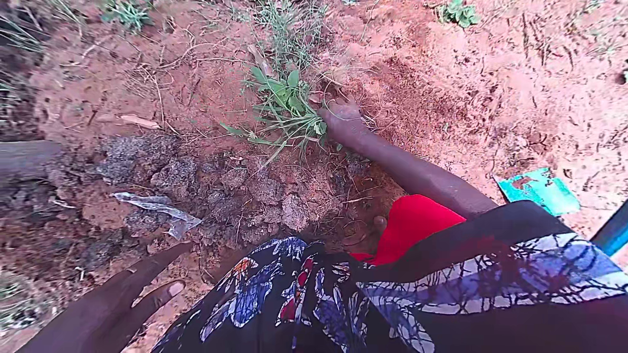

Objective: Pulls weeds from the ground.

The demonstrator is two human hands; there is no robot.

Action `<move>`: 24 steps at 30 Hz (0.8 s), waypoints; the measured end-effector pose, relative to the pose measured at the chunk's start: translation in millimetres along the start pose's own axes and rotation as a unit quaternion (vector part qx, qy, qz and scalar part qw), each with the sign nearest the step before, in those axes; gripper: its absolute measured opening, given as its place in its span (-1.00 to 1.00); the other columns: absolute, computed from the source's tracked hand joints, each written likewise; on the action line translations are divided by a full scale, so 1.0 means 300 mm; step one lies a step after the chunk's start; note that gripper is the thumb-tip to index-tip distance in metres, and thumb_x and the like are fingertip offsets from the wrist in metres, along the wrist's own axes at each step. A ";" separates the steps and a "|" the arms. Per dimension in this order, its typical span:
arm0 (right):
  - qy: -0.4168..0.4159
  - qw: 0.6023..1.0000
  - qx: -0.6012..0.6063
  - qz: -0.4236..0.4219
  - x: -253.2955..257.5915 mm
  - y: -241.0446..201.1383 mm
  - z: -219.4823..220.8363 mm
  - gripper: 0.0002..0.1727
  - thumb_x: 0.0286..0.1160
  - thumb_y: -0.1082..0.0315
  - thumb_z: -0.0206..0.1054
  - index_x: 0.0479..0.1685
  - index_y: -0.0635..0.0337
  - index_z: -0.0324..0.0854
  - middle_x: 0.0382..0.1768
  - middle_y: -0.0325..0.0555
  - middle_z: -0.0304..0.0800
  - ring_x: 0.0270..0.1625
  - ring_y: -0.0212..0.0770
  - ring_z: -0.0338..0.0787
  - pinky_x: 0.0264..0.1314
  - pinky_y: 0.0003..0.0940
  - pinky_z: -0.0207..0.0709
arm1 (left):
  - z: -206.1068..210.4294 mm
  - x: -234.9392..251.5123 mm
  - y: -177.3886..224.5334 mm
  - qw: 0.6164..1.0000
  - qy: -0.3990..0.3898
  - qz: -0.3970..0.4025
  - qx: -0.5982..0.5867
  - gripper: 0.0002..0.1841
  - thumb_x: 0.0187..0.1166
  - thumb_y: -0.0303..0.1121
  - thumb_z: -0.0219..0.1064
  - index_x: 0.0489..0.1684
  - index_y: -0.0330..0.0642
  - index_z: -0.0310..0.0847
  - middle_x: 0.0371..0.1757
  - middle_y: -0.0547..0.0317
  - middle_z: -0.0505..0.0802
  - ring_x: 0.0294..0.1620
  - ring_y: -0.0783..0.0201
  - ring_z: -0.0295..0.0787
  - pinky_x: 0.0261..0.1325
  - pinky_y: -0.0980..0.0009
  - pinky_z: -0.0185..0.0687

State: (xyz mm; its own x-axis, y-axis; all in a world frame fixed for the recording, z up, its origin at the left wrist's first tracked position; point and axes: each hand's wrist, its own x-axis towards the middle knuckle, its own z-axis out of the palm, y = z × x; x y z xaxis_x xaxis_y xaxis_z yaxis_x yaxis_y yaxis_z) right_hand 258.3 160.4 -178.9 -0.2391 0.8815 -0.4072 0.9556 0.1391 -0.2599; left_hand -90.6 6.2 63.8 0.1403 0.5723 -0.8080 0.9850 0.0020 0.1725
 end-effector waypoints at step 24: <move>-0.057 0.982 -0.178 -0.030 -0.031 -0.001 -0.028 -0.70 0.54 0.67 0.20 0.21 0.59 0.57 0.24 0.48 0.64 0.29 0.47 0.66 0.29 0.40 0.43 | 0.050 0.006 -0.028 0.999 0.043 0.007 0.015 -0.40 0.74 -0.01 0.18 0.74 -0.02 0.38 0.50 -0.22 0.69 0.41 -0.35 0.68 0.41 -0.41 0.46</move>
State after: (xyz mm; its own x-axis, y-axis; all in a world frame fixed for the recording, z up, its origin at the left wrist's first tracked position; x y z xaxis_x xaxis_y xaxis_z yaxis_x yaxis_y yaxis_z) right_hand 261.6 155.8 -167.7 -0.2943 0.8134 -0.5018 0.9343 0.3554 0.0282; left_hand -97.2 -5.1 52.6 0.1456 0.6410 -0.7536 0.9858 -0.0297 0.1653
